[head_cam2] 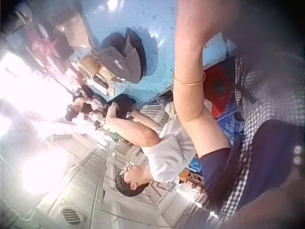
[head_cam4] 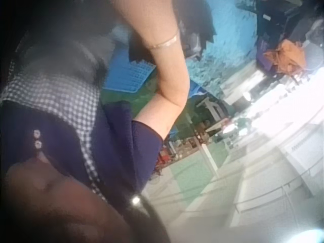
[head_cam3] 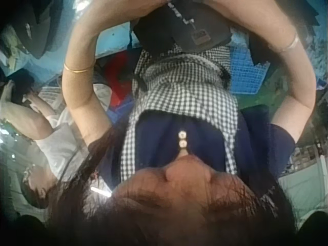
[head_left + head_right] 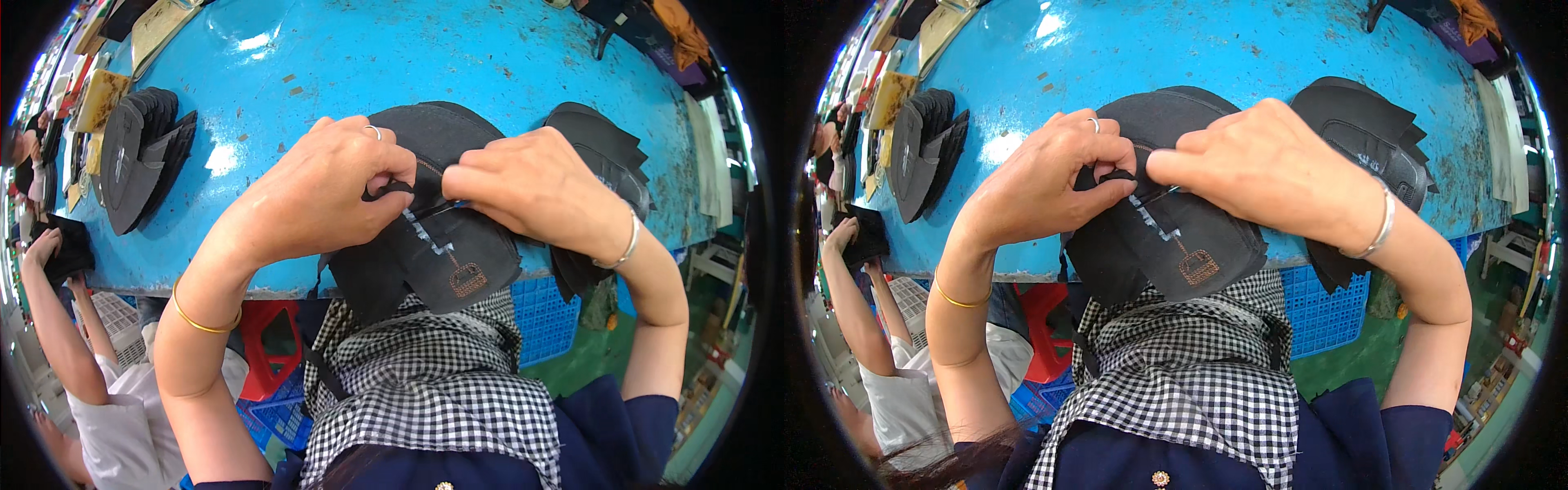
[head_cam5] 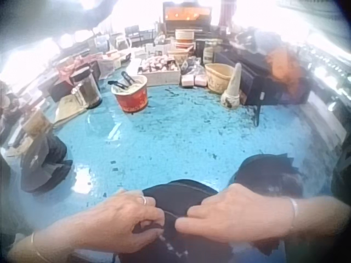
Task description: The person assembles and trims black leather shoe components at a factory workstation, using snips and trimmers to remove excess material.
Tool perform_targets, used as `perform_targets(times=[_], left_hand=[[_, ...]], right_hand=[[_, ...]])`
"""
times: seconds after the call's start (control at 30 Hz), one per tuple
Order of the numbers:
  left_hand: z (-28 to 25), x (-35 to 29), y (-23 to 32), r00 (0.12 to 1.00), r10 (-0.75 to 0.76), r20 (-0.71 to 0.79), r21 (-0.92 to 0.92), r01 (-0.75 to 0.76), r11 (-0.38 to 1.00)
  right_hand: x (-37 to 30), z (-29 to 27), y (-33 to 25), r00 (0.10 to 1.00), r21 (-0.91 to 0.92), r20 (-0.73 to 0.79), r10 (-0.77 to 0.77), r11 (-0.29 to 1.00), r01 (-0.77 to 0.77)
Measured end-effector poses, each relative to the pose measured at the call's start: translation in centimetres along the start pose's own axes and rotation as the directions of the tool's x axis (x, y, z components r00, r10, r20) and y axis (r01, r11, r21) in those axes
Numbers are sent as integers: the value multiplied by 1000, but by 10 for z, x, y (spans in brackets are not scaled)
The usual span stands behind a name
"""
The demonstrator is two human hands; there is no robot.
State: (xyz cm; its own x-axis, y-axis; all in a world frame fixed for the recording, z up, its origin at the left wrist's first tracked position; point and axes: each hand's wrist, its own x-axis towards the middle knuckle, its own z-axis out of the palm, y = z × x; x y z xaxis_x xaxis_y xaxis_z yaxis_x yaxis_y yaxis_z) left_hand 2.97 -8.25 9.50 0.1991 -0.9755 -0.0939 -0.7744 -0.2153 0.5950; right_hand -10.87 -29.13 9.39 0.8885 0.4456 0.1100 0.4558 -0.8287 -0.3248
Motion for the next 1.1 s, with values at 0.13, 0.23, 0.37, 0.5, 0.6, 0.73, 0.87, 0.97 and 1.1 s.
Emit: perform_targets(times=[0.13, 0.23, 0.37, 0.5, 0.6, 0.73, 0.87, 0.97, 1.1], left_hand=[[0, -3, -4, 999, 35, 6, -9, -35, 999], [0, -5, -4, 998, 61, -2, -21, -61, 998], [-3, -5, -2, 996, 85, 0, -16, -85, 996], [1, -11, -5, 993, 54, -102, -136, -68, 988], [4, -28, 12, 924, -327, -197, -552, 171, 816], [44, -76, 36, 857, -214, -469, -413, 1, 911], [81, -73, 61, 934, 110, -339, 177, -52, 983], [91, -73, 58, 962, 56, -268, 347, 42, 937], [85, -55, 60, 959, -18, -284, 437, 146, 888]], right_hand=[[2, -18, 0, 976, 47, 116, 182, 981, -188], [11, -4, 7, 990, 99, 101, 99, 989, -109], [22, -5, 11, 988, 153, 146, 59, 985, -81], [15, -3, 15, 995, 182, 78, 55, 981, -68], [3, -8, 13, 973, 344, -61, 221, 920, -187], [5, 3, -7, 969, 477, -70, 235, 861, -174], [18, 22, -14, 977, 440, -117, 176, 891, -108], [22, 21, -12, 956, 507, -13, 293, 826, -246], [16, 29, -7, 951, 540, -72, 302, 813, -217]])
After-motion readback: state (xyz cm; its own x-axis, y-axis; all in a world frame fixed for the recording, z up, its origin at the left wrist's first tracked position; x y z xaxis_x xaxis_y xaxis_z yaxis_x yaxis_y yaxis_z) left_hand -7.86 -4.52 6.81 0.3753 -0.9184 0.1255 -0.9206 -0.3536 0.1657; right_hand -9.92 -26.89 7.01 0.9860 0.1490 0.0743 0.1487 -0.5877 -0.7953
